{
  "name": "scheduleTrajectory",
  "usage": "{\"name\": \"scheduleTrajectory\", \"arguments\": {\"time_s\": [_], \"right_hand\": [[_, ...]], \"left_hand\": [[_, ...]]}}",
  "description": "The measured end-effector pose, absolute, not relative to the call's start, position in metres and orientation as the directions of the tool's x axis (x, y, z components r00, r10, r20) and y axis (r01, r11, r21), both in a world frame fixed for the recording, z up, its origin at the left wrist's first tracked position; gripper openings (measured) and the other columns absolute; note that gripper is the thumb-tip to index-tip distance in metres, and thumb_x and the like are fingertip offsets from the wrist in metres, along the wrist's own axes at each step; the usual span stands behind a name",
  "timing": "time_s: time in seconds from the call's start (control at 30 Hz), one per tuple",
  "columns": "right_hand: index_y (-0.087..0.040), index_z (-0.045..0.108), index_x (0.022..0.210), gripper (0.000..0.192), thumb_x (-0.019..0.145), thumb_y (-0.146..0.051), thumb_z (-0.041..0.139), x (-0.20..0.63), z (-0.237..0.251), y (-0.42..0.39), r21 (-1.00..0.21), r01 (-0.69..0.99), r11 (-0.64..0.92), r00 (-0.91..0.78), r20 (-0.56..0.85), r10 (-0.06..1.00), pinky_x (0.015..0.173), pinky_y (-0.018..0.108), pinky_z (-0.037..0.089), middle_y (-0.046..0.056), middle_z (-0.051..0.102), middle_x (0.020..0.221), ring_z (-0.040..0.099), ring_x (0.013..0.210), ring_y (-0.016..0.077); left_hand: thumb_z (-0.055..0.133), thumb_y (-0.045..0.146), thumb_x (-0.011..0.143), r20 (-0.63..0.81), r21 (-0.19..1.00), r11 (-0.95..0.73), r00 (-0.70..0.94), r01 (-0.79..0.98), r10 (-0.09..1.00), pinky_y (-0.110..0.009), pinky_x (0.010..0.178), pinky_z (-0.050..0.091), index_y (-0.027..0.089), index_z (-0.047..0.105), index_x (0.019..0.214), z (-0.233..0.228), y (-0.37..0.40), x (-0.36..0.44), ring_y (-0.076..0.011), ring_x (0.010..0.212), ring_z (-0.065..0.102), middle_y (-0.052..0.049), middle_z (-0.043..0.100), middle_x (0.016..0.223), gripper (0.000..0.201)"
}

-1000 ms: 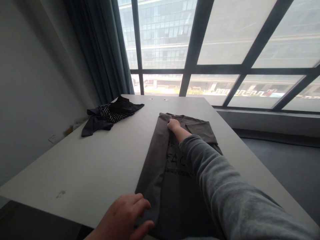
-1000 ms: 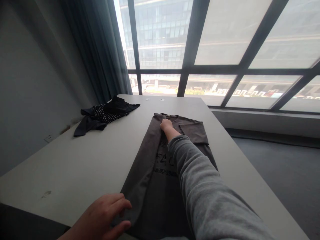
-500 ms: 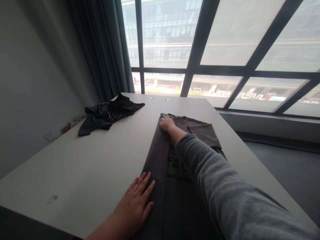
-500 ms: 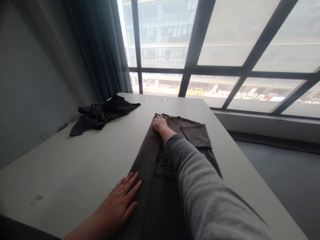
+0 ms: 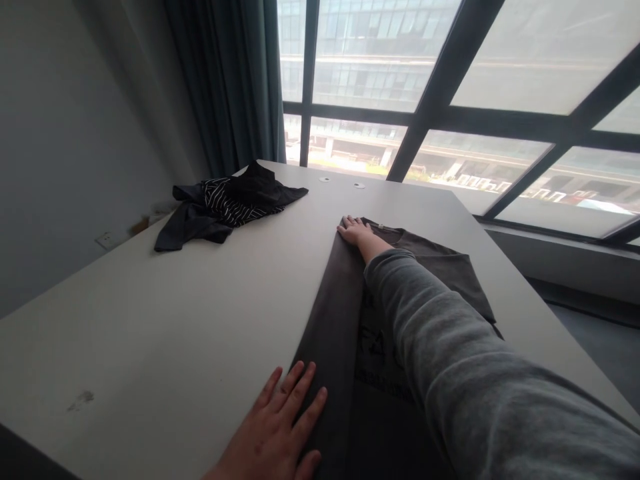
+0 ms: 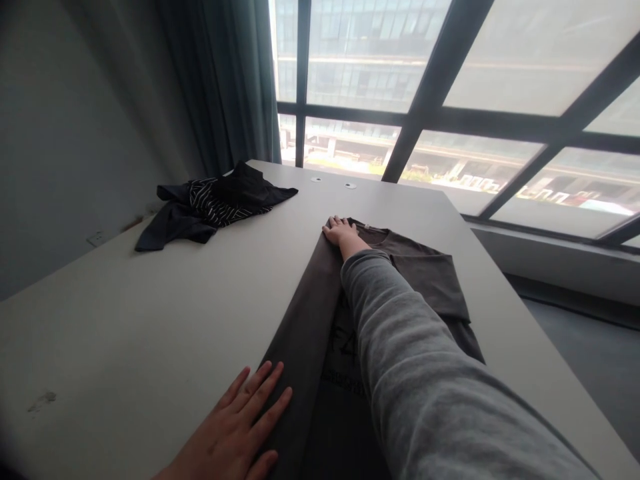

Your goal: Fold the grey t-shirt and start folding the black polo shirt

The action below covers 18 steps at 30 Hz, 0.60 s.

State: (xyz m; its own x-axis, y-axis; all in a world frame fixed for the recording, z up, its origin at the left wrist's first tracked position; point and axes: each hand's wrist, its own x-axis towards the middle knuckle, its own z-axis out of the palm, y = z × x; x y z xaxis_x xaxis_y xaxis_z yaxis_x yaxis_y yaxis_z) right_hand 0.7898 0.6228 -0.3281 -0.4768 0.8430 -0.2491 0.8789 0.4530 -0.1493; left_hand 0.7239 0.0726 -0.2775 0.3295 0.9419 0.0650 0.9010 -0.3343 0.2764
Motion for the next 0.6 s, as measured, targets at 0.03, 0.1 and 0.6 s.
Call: {"name": "scheduleTrajectory", "arguments": {"time_s": [0.03, 0.1, 0.6], "right_hand": [[-0.028, 0.017, 0.174, 0.074, 0.109, -0.062, 0.027, 0.79, -0.328, 0.625, -0.154, 0.881, 0.448, -0.474, -0.248, 0.845, 0.13, 0.064, 0.01, 0.009, 0.008, 0.181, 0.008, 0.166, 0.0345], [-0.03, 0.019, 0.174, 0.073, 0.109, -0.063, 0.027, 0.789, -0.328, 0.626, -0.16, 0.883, 0.441, -0.468, -0.246, 0.849, 0.129, 0.067, 0.01, 0.007, 0.009, 0.181, 0.007, 0.166, 0.0354], [-0.01, 0.032, 0.169, 0.068, 0.108, -0.039, 0.032, 0.812, -0.312, 0.557, -0.096, 0.76, 0.643, -0.64, 0.062, 0.766, 0.132, 0.057, 0.018, 0.013, 0.024, 0.177, 0.019, 0.164, 0.0349]], "left_hand": [[0.067, 0.032, 0.097, 0.067, 0.289, -0.336, 0.331, 0.897, 0.941, -0.058, 0.129, 0.032, 0.027, 0.024, 0.172, -0.277, 0.073, 0.724, -0.036, 0.161, 0.03, -0.013, 0.022, 0.177, 0.087], [0.067, 0.032, 0.097, 0.074, 0.307, -0.345, 0.339, 0.887, 0.938, -0.057, 0.13, 0.031, 0.029, 0.026, 0.172, -0.276, 0.073, 0.724, -0.0354, 0.161, 0.031, -0.011, 0.022, 0.177, 0.085], [0.045, 0.04, 0.108, 0.009, 0.268, -0.323, 0.333, 0.908, 0.943, -0.047, 0.128, 0.035, 0.013, 0.051, 0.158, -0.254, 0.194, 0.721, -0.0305, 0.159, 0.036, -0.015, 0.038, 0.172, 0.057]]}}
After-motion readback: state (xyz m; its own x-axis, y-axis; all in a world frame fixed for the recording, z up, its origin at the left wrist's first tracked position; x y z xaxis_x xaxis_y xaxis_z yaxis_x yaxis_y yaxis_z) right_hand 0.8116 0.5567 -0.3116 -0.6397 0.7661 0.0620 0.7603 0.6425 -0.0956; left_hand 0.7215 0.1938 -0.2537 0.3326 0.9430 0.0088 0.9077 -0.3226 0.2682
